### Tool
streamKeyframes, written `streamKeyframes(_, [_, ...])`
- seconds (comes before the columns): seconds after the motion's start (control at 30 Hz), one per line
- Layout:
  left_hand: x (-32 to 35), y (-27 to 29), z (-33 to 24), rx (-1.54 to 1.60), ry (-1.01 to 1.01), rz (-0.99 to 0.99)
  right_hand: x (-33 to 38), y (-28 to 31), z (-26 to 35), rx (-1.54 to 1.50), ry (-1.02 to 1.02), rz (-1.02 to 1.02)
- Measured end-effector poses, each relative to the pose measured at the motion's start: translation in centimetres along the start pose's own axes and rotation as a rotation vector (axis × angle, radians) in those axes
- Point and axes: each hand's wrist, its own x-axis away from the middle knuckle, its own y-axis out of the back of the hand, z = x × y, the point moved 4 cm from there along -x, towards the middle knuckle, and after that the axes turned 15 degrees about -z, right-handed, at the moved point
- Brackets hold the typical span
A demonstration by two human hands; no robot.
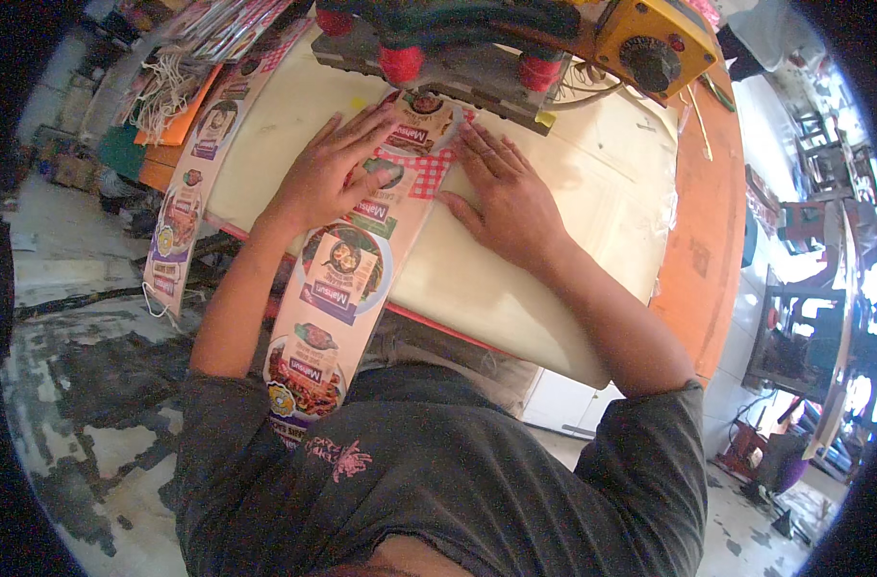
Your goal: The person picks up and aligns sheets of sauce packet labels, stacking them together and then using a thin white string to tie a group of labels together.
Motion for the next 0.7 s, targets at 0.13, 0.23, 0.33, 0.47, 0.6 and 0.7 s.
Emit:
streamKeyframes(0.13, [-0.07, 0.14, 0.07, -0.020, -0.031, -0.036, -0.01, -0.05, 0.28, 0.052, 0.010, 0.009])
streamKeyframes(0.23, [-0.12, 0.07, 0.18, -0.029, -0.048, -0.050, -0.27, 0.10, 0.36, 0.043, 0.006, 0.013])
streamKeyframes(0.33, [-0.10, 0.25, 0.12, 0.013, -0.023, -0.034, -0.27, 0.02, 0.30, 0.040, 0.006, 0.009])
streamKeyframes(0.47, [0.01, 0.52, -0.01, 0.042, 0.003, -0.028, -0.43, 0.05, 0.42, 0.022, 0.004, 0.002])
streamKeyframes(0.6, [-0.05, 0.48, -0.04, 0.027, -0.014, -0.041, -0.32, -0.07, 0.28, 0.016, 0.000, 0.006])
streamKeyframes(0.7, [0.12, 0.39, 0.09, 0.034, -0.003, -0.037, -0.44, -0.10, 0.44, 0.021, -0.010, 0.015])
